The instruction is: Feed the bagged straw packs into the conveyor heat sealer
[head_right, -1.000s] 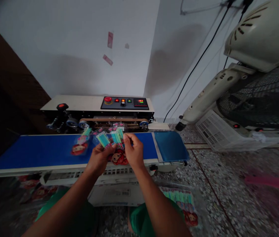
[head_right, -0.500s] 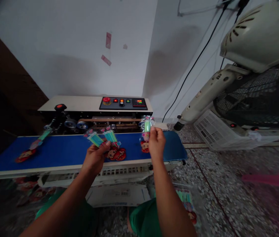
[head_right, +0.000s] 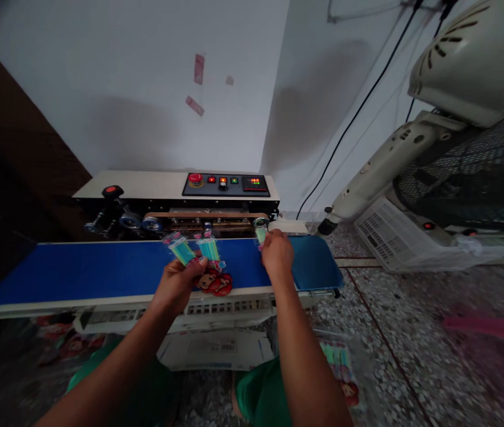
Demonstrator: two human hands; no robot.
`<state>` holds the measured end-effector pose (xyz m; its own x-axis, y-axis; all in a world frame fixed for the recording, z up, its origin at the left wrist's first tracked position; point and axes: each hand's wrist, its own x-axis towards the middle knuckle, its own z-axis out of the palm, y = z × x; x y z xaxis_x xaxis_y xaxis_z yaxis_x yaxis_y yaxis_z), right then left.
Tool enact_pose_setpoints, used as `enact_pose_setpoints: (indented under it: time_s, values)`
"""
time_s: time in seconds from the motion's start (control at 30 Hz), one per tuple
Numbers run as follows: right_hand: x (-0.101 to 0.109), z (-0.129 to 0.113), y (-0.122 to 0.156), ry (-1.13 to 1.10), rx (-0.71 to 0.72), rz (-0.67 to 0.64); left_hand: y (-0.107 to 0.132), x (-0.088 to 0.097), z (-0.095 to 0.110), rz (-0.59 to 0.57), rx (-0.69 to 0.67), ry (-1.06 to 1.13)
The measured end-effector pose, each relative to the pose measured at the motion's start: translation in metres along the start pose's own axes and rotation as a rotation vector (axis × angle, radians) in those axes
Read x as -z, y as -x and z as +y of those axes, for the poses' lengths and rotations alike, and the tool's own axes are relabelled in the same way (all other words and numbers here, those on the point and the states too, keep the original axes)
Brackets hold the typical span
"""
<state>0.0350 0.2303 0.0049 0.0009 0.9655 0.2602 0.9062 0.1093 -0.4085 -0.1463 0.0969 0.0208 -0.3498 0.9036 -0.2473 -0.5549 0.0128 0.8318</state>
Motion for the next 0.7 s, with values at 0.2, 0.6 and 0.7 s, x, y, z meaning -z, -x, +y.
enact_pose_setpoints:
  time_s: [0.2, 0.6, 0.7]
  values:
    - [0.005, -0.051, 0.047, -0.839, 0.224, -0.280, -0.005, 0.000, -0.004, -0.006, -0.057, 0.027]
    - [0.017, 0.025, 0.010, -0.585, -0.045, 0.265, -0.001, 0.005, -0.001, -0.014, -0.023, -0.052]
    - [0.014, 0.045, 0.000, -0.254, -0.157, 0.219, 0.000, 0.004, -0.002, -0.031, -0.015, -0.066]
